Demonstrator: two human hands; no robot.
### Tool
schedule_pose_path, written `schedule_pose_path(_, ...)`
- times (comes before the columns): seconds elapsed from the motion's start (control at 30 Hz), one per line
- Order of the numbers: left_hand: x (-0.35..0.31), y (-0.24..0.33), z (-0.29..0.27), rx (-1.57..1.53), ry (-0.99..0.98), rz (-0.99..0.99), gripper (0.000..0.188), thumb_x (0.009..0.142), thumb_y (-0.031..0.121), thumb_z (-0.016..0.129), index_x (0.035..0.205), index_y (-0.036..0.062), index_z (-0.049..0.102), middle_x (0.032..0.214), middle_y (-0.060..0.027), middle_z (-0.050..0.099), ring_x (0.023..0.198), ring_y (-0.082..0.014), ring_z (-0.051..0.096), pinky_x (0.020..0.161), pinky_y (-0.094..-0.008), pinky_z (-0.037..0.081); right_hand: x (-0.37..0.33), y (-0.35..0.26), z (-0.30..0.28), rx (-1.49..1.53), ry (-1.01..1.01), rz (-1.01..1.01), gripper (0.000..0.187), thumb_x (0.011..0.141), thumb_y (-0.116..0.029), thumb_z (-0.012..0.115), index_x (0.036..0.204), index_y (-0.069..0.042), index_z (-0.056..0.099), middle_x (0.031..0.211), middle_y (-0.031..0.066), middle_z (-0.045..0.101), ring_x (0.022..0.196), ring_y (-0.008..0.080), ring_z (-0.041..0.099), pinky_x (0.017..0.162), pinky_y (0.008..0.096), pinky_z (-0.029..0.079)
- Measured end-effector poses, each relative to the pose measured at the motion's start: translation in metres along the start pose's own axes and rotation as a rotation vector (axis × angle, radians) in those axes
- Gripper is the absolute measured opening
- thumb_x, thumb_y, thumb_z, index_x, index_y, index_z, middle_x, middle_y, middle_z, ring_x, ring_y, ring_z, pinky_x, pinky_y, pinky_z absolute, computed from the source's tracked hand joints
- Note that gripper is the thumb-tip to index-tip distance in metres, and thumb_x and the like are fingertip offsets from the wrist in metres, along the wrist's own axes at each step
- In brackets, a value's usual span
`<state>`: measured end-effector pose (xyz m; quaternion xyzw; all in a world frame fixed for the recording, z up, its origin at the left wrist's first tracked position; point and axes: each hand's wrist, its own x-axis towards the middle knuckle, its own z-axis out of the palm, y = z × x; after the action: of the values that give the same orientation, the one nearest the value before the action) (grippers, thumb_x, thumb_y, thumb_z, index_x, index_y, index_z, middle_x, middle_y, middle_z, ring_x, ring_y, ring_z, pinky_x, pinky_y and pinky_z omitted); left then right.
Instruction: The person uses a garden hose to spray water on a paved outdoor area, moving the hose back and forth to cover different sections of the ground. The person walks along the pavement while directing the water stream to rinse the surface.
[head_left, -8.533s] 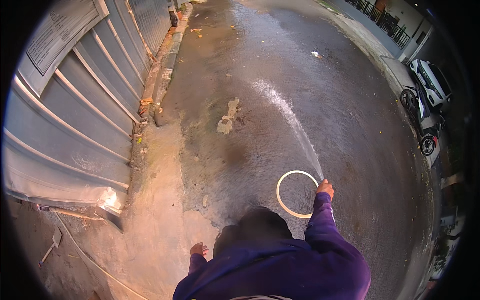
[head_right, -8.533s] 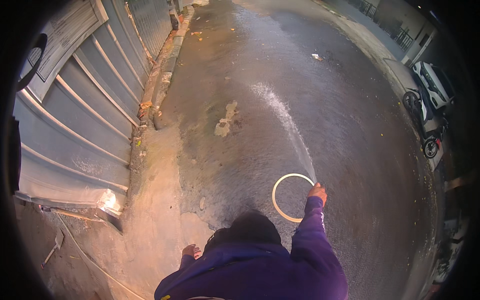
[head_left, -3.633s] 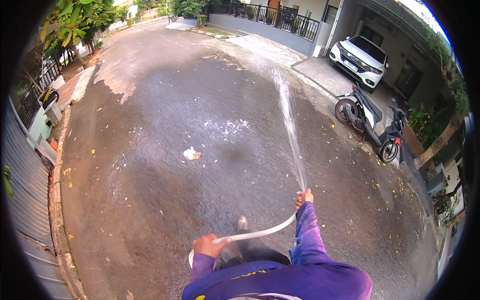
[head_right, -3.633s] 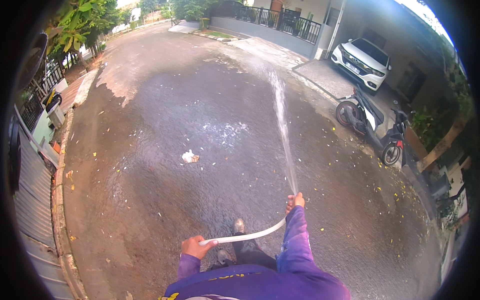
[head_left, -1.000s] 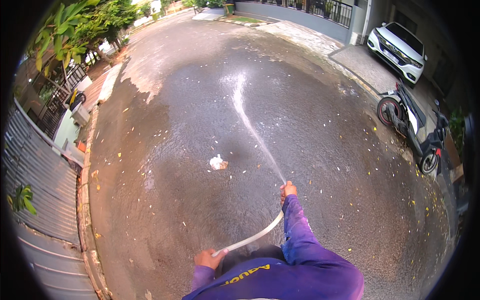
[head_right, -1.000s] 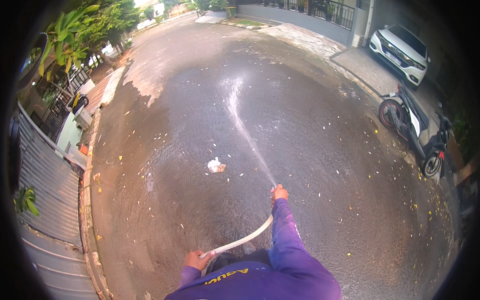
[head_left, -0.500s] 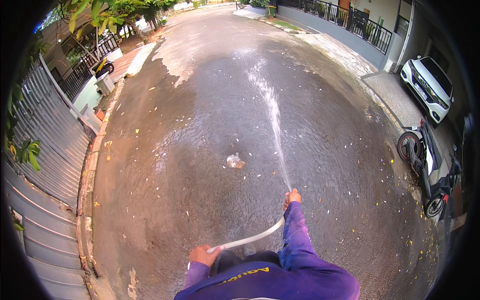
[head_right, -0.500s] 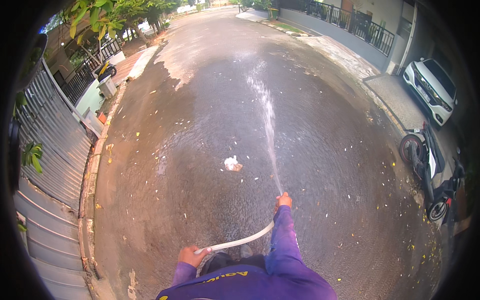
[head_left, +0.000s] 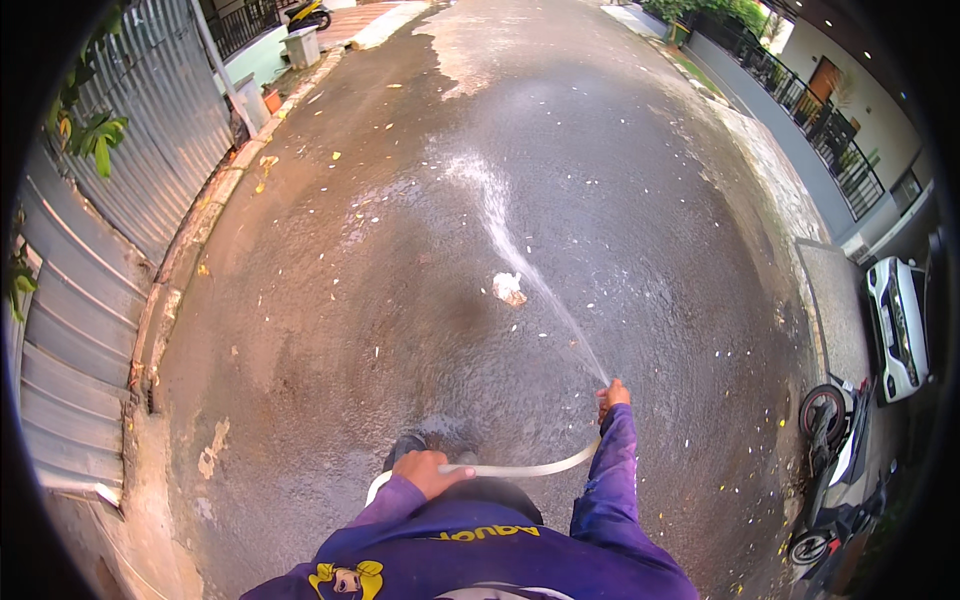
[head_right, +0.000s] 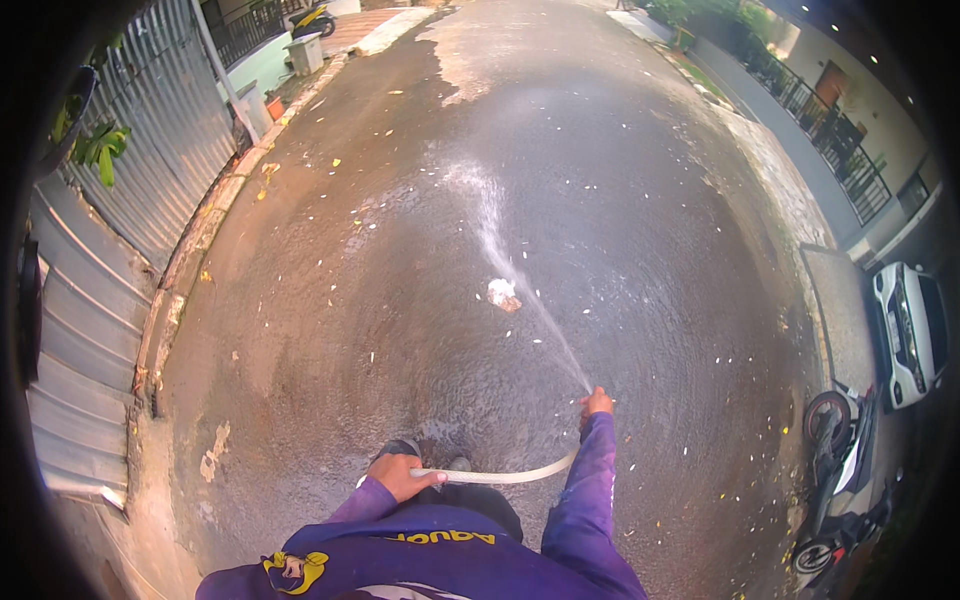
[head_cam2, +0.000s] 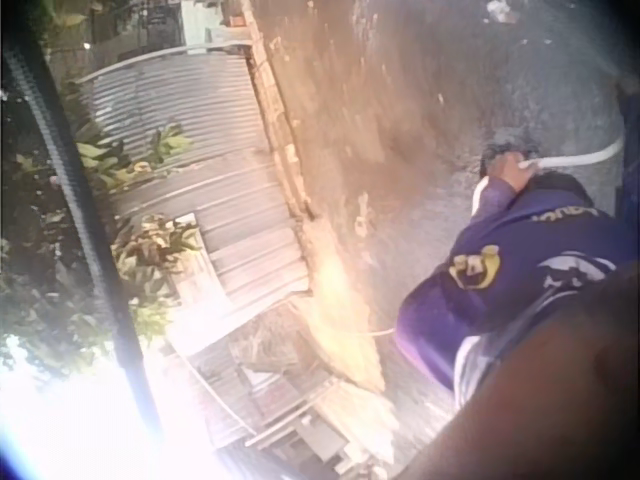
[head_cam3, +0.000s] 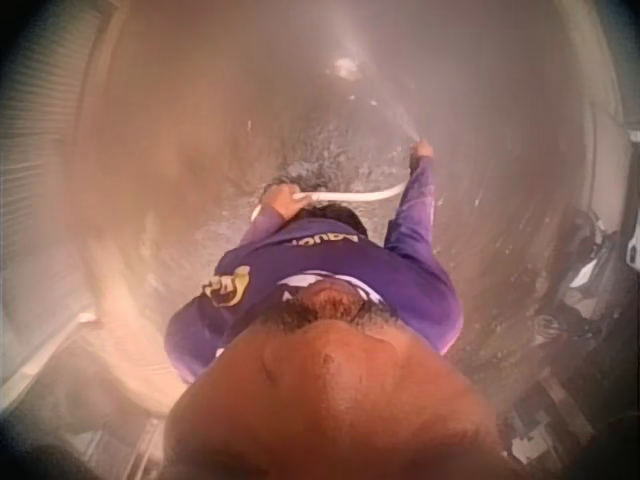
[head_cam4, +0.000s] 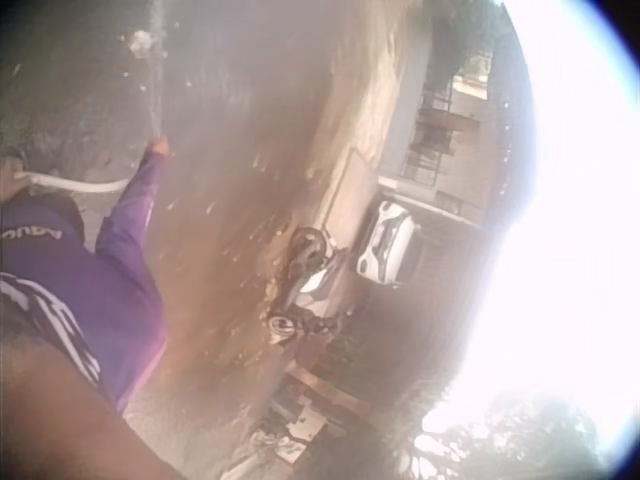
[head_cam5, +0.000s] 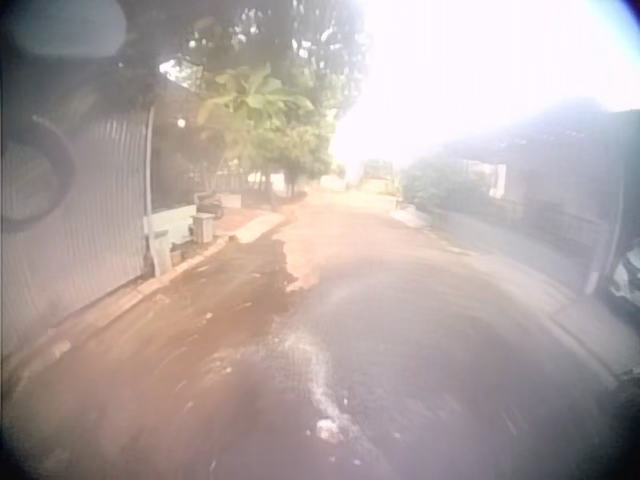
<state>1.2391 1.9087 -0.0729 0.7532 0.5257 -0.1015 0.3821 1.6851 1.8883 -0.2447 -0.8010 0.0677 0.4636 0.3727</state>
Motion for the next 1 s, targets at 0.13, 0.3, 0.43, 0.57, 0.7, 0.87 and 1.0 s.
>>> schedule_pose_path(0.13,0.002,0.001,-0.005,-0.032,0.008,-0.026,0.074,0.076,0.079,0.061,0.082,0.0063,0.073,0.074,-0.0221,0.068,0.081,-0.0423,0.069,0.074,-0.0488,0.053,0.018,-0.014,0.016,-0.105,0.038,-0.057,0.045,0.091,-0.044,0.034,0.082,-0.007,0.056,0.049,0.0025,0.030,0.036,0.0175,0.025,0.037,0.0362,0.020)
schedule_pose_path(0.3,0.007,-0.011,-0.013,-0.091,0.035,-0.121,0.072,0.077,0.077,0.061,0.081,0.0057,0.073,0.080,-0.0217,0.070,0.083,-0.0415,0.069,0.077,-0.0496,0.052,0.025,-0.042,0.072,-0.185,-0.016,-0.053,0.048,0.092,-0.046,0.032,0.082,-0.006,0.057,0.048,0.0028,0.030,0.034,0.0180,0.025,0.036,0.0364,0.019)
schedule_pose_path(0.43,0.032,-0.032,-0.021,-0.138,0.101,-0.146,0.075,0.075,0.080,0.061,0.080,0.0063,0.073,0.074,-0.0208,0.069,0.078,-0.0411,0.069,0.072,-0.0498,0.053,0.027,-0.080,0.109,-0.063,0.009,-0.017,0.051,0.093,-0.047,0.032,0.082,-0.005,0.058,0.047,0.0029,0.030,0.034,0.0179,0.026,0.035,0.0365,0.020)
schedule_pose_path(0.57,0.062,-0.040,-0.041,-0.168,0.134,-0.139,0.073,0.076,0.079,0.062,0.079,0.0069,0.073,0.074,-0.0200,0.069,0.077,-0.0408,0.069,0.072,-0.0499,0.053,0.046,-0.105,0.137,-0.200,0.012,-0.101,0.050,0.093,-0.047,0.032,0.082,-0.005,0.058,0.047,0.0031,0.030,0.035,0.0181,0.027,0.035,0.0366,0.021)
schedule_pose_path(0.7,0.094,-0.042,-0.067,-0.205,0.095,-0.181,0.073,0.076,0.079,0.061,0.081,0.0074,0.073,0.076,-0.0206,0.069,0.080,-0.0409,0.069,0.073,-0.0491,0.053,0.053,-0.146,0.154,-0.135,-0.009,-0.057,0.050,0.091,-0.044,0.036,0.079,-0.003,0.061,0.049,0.0077,0.038,0.037,0.0231,0.036,0.037,0.0402,0.027)
schedule_pose_path(0.87,0.136,-0.039,-0.091,-0.238,0.060,-0.082,0.071,0.079,0.077,0.060,0.086,0.0077,0.073,0.081,-0.0202,0.070,0.083,-0.0404,0.069,0.076,-0.0484,0.053,0.110,-0.174,0.148,-0.088,0.129,-0.152,0.049,0.090,-0.041,0.039,0.077,-0.001,0.064,0.049,0.0107,0.043,0.037,0.0267,0.041,0.038,0.0435,0.030)
schedule_pose_path(1.0,0.156,-0.037,-0.116,-0.210,-0.018,-0.040,0.064,0.081,0.071,0.062,0.090,0.0086,0.072,0.084,-0.0190,0.071,0.087,-0.0396,0.069,0.079,-0.0483,0.053,0.102,-0.208,0.160,-0.104,0.121,-0.145,0.046,0.090,-0.044,0.038,0.078,-0.005,0.059,0.048,0.0053,0.035,0.035,0.0212,0.032,0.037,0.0390,0.023)
